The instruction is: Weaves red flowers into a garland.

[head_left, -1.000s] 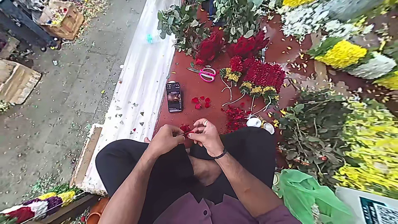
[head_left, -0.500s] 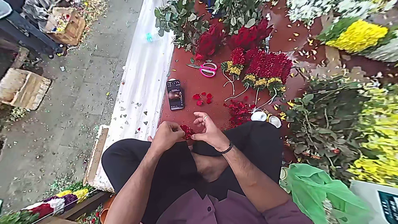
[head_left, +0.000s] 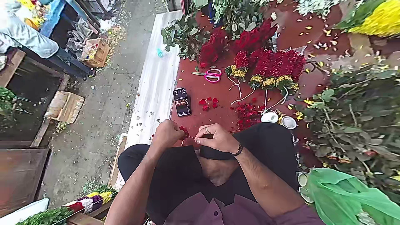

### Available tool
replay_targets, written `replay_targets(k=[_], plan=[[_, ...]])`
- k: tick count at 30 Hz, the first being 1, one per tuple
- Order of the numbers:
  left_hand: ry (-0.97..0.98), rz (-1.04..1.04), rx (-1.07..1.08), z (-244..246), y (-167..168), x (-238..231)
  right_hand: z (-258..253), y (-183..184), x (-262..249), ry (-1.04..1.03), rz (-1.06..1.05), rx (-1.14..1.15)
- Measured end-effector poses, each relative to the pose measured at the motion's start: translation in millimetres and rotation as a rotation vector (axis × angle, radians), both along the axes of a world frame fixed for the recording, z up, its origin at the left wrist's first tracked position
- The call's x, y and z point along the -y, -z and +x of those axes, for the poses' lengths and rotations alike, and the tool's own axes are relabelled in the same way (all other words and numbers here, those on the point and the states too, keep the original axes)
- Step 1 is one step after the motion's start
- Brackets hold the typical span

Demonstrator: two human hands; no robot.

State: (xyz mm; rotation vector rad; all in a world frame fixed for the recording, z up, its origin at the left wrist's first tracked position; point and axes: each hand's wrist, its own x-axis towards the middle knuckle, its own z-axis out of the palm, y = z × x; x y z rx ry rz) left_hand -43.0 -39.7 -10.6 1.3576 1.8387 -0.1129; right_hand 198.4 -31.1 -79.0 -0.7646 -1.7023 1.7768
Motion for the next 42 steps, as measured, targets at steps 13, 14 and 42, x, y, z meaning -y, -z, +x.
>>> replay_targets(k=[13, 14, 42], plan=[[0.041, 0.389, 0.322, 65.4, -46.4, -27.5, 11.1, 1.1, -1.6, -0.033, -0.262, -0.386], [0.008, 0.413, 0.221, 59.4, -39.1, -26.9, 12.0, 3.4, -4.5, -0.036, -0.227, -0.391], [-0.132, 0.101, 0.276, -15.7, 31.9, 15.4, 22.6, 12.3, -40.9, -0.178, -0.110, 0.208]])
